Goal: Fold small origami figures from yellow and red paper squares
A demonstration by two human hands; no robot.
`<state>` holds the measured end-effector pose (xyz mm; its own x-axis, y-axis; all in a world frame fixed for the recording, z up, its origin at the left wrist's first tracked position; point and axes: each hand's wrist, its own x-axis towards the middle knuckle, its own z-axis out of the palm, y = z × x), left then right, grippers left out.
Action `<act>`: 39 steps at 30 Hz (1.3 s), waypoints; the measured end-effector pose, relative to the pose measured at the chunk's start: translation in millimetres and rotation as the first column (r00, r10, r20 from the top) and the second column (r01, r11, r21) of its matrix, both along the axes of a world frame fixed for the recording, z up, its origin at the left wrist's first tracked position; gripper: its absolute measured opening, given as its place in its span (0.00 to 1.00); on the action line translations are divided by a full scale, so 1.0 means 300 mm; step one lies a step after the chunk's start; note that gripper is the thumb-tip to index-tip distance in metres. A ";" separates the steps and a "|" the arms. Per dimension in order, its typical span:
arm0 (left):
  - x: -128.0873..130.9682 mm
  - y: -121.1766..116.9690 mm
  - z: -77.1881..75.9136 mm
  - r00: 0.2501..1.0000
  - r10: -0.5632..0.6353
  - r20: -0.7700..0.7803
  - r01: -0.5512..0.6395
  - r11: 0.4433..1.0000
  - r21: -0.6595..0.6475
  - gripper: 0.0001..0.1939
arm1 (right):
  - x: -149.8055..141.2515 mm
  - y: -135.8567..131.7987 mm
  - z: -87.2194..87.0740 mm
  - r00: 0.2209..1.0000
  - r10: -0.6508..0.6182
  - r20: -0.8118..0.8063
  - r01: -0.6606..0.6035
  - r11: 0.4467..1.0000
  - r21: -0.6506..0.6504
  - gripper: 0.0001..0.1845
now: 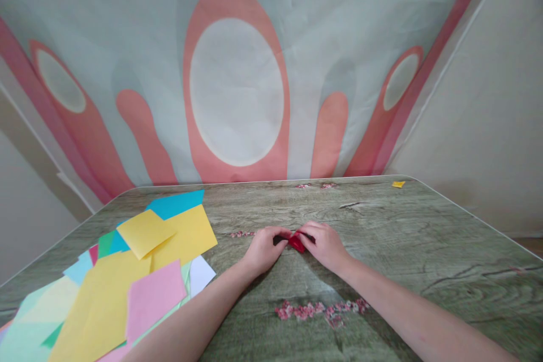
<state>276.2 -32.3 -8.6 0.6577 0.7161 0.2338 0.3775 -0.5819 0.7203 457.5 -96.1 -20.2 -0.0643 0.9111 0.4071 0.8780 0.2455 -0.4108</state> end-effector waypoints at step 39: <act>0.024 0.001 0.003 0.991 0.123 -0.048 -0.122 0.992 0.037 0.06 | 0.008 0.007 -0.007 0.999 0.017 -0.030 -0.018 0.999 -0.032 0.10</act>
<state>283.4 -32.2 -7.7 0.5770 0.7844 0.2277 0.4829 -0.5525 0.6794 459.8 -94.0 -22.5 -0.0685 0.9227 0.3794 0.8610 0.2467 -0.4448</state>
